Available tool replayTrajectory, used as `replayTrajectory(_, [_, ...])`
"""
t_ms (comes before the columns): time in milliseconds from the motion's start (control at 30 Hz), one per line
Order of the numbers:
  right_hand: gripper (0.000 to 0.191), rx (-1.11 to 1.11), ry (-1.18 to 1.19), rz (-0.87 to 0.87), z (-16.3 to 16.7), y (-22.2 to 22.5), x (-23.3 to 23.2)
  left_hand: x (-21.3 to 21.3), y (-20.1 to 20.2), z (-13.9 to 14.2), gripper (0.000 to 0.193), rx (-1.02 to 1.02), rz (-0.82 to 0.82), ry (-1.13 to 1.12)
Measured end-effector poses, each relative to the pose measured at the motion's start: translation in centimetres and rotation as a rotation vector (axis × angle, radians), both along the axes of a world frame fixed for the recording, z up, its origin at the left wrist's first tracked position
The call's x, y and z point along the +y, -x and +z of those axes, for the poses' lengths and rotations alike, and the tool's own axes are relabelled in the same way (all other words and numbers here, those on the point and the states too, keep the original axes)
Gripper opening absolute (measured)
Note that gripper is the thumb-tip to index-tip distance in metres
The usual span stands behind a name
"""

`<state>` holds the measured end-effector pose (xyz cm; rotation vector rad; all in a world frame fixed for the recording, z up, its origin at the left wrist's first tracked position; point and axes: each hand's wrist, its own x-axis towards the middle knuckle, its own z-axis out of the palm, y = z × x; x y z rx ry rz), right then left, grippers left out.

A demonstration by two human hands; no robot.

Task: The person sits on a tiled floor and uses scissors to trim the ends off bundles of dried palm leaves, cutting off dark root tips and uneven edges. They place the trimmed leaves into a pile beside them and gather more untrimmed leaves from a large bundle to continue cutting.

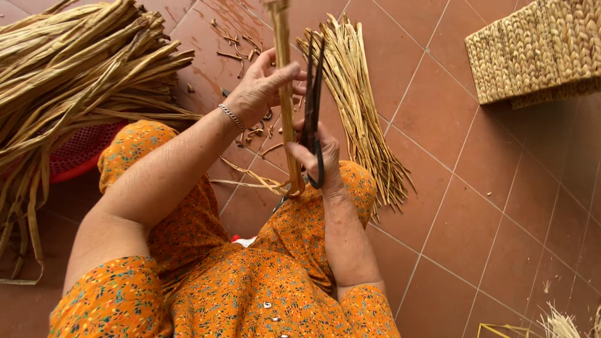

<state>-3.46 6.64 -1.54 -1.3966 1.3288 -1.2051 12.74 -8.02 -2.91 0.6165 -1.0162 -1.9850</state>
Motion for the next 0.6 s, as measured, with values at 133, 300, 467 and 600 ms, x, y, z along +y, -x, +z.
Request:
replayTrajectory(133, [0.028, 0.109, -0.038, 0.042, -1.8, -0.2, 0.0, -1.3, 1.0, -1.0, 0.046, 0.133, 0.14, -0.233])
replayTrajectory(300, [0.047, 0.089, 0.02, 0.068, -3.3, -0.3, -0.3, -2.0, 1.4, -1.5, 0.03, 0.072, 0.174, -0.049])
replayTrajectory(467, [0.052, 0.006, -0.002, -0.123, -3.4, 0.7, -0.9, -1.3, 0.3, -0.2, 0.016, 0.031, 0.117, 0.087])
replayTrajectory(600, [0.068, -0.101, 0.098, -0.077, -2.3, 2.0, -1.0, -0.1, -0.5, 1.3, 0.017, -0.029, 0.004, 0.06])
